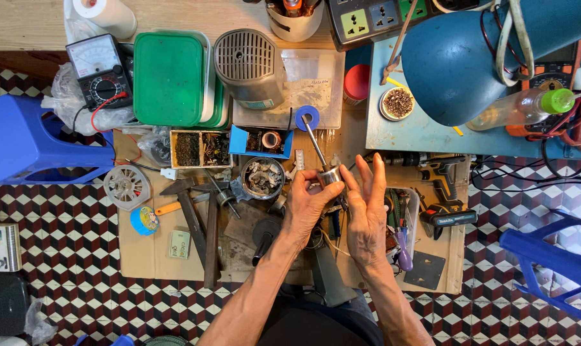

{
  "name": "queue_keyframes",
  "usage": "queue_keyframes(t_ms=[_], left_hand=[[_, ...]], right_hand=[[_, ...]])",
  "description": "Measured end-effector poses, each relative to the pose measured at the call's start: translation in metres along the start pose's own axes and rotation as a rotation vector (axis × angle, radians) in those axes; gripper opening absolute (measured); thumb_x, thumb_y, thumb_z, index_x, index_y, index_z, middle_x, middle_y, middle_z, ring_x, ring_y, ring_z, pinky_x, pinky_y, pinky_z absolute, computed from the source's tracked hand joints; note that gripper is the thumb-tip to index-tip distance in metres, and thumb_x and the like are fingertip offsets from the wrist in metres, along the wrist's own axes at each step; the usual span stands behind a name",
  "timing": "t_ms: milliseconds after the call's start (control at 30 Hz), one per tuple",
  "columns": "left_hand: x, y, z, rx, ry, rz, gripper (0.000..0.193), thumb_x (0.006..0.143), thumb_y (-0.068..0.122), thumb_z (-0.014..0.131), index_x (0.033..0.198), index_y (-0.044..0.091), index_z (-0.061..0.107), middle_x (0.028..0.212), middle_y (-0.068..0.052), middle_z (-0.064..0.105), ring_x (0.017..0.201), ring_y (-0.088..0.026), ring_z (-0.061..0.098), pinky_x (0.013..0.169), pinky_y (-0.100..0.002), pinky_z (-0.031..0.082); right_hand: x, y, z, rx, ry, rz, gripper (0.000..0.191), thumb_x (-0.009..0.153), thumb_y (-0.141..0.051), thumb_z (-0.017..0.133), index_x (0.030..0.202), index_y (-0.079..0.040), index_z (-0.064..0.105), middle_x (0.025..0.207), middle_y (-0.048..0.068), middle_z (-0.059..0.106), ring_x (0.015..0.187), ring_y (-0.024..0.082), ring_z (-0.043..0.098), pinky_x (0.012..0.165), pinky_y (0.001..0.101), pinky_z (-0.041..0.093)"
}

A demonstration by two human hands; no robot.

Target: The person uses a hammer to tap a metal shaft, then measures it with a ruler. They then use a screwdriver to remove a screw from a motor housing, disassemble the motor, and inspect the internal components.

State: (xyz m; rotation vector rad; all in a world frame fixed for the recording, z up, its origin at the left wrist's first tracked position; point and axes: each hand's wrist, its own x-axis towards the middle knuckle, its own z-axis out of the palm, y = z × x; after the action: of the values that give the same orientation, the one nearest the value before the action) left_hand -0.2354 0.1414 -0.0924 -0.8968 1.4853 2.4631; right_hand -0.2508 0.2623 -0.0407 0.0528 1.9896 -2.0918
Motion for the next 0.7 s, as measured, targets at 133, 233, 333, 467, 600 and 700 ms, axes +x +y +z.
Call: queue_keyframes(t_ms=[133,233,333,467,600,700], left_hand=[[0.003,-0.003,-0.001,0.083,0.017,-0.008,0.061,0.08,0.021,0.083,0.125,-0.002,0.048,0.114,-0.013,0.065,0.102,-0.016,0.067,0.087,-0.028,0.057],[0.004,-0.004,-0.004,0.066,0.007,-0.011,0.061,0.08,0.022,0.082,0.125,-0.002,0.047,0.114,-0.013,0.065,0.103,-0.017,0.067,0.088,-0.029,0.057],[0.003,-0.001,-0.006,0.014,-0.048,-0.015,0.06,0.081,0.022,0.082,0.125,0.001,0.048,0.114,-0.011,0.065,0.107,-0.017,0.068,0.094,-0.027,0.056],[0.001,0.006,-0.007,-0.12,-0.14,-0.148,0.056,0.086,0.021,0.08,0.129,-0.001,0.051,0.116,-0.015,0.068,0.103,-0.019,0.068,0.09,-0.028,0.055],[-0.002,0.013,-0.006,-0.286,-0.254,-0.186,0.056,0.088,0.02,0.077,0.132,-0.001,0.051,0.12,-0.018,0.068,0.108,-0.021,0.07,0.098,-0.032,0.057],[-0.005,0.017,-0.005,-0.315,-0.302,-0.196,0.055,0.088,0.02,0.077,0.132,-0.002,0.052,0.122,-0.016,0.067,0.11,-0.022,0.07,0.103,-0.034,0.056]], right_hand=[[-0.007,-0.002,0.002,-0.092,-0.049,-0.061,0.066,0.106,-0.003,0.033,0.165,-0.011,0.005,0.166,0.023,0.031,0.149,0.033,0.046,0.119,0.041,0.039],[-0.009,-0.006,0.002,-0.119,-0.053,-0.034,0.064,0.105,-0.005,0.033,0.164,-0.01,0.007,0.164,0.022,0.035,0.143,0.032,0.051,0.106,0.0383,0.044],[-0.007,-0.011,-0.002,-0.098,0.055,-0.117,0.062,0.106,-0.008,0.032,0.165,-0.006,0.011,0.162,0.022,0.041,0.14,0.03,0.058,0.117,0.0384,0.043],[-0.002,-0.014,-0.02,-0.178,0.188,-0.006,0.059,0.106,-0.016,0.038,0.16,0.0,0.02,0.158,0.022,0.045,0.136,0.029,0.059,0.114,0.0401,0.043],[0.016,0.004,-0.03,0.127,0.134,0.192,0.063,0.104,-0.027,0.048,0.156,0.002,0.029,0.154,0.023,0.046,0.137,0.028,0.053,0.115,0.0395,0.042],[0.025,0.021,-0.033,0.337,0.071,0.339,0.067,0.102,-0.035,0.051,0.155,0.002,0.033,0.152,0.022,0.049,0.136,0.026,0.053,0.113,0.038,0.041]])
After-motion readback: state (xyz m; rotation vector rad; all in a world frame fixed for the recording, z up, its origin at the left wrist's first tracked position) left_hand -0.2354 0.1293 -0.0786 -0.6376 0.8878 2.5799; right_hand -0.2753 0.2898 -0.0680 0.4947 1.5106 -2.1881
